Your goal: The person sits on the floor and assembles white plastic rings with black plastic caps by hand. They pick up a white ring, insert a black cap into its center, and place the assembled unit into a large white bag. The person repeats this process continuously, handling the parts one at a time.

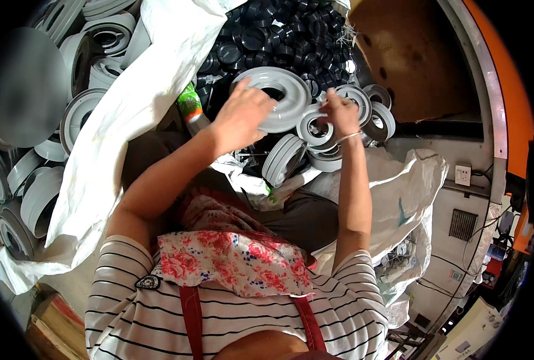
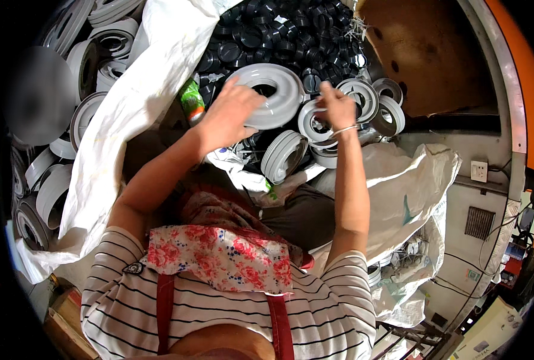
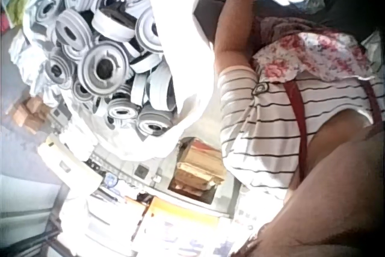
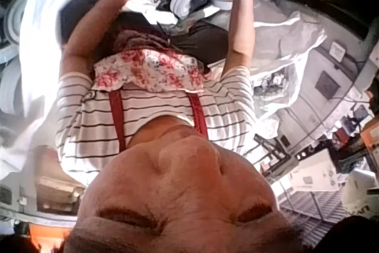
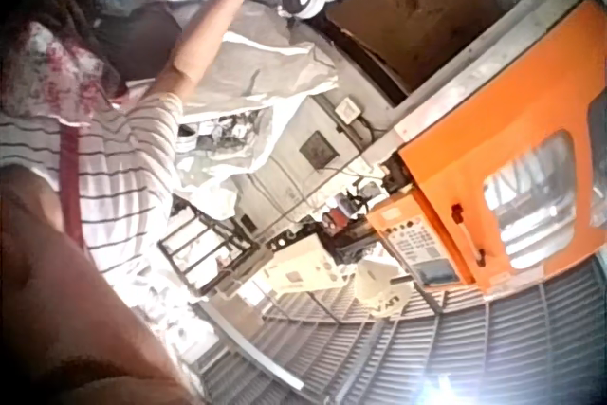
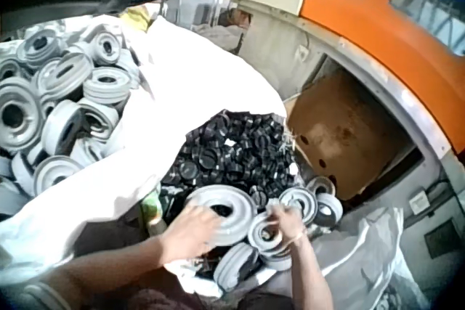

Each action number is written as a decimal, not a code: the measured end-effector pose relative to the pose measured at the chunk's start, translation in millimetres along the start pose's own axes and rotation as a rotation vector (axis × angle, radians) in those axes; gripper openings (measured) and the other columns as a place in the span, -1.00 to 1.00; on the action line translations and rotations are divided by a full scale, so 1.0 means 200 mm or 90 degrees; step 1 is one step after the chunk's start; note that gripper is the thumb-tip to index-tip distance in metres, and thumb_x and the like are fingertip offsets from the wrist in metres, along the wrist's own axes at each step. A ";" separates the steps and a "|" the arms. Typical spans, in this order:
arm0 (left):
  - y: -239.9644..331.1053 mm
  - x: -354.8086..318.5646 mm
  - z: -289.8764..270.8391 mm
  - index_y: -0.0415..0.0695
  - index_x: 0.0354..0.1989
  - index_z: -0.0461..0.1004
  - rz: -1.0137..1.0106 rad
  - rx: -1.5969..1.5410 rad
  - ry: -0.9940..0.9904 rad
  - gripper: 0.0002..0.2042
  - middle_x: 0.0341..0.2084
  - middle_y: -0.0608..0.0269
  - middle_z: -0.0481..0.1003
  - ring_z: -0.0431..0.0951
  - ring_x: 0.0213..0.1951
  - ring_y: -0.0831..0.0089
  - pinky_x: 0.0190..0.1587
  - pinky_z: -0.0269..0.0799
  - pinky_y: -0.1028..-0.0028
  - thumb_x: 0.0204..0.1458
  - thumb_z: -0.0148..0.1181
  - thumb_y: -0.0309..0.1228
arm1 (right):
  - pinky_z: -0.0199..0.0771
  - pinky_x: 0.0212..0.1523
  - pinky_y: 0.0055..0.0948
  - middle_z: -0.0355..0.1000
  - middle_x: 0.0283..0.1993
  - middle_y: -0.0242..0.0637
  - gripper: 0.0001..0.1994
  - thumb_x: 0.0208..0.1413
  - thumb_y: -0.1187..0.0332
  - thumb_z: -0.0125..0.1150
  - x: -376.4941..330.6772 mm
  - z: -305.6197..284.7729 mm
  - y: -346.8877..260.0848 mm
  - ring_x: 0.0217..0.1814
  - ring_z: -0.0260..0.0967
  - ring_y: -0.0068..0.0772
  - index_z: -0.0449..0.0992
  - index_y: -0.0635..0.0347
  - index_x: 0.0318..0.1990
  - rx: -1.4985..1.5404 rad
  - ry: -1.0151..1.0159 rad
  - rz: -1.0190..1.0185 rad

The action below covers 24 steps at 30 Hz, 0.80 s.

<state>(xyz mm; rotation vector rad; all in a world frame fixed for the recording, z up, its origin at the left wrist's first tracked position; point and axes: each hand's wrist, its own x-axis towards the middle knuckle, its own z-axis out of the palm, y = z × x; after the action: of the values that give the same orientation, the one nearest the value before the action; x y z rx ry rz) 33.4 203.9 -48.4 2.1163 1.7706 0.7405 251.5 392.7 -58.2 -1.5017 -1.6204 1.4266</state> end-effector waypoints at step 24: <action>-0.05 0.03 0.10 -0.29 0.01 0.37 -0.479 -1.176 0.185 -0.59 -0.20 0.14 0.48 0.52 -0.12 0.34 -0.07 0.47 0.31 0.06 0.21 -0.29 | 0.42 -0.21 -0.45 0.46 -0.27 -0.15 -0.66 -0.26 0.41 0.45 -0.25 0.28 -0.13 -0.18 0.44 -0.33 0.37 0.23 -0.35 -0.269 -0.052 -0.390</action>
<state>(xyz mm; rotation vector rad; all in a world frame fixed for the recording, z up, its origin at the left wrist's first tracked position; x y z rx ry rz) 36.9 213.3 -69.4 0.1275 0.8569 1.4922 204.0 330.7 -38.0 -0.9972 -2.2766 0.8473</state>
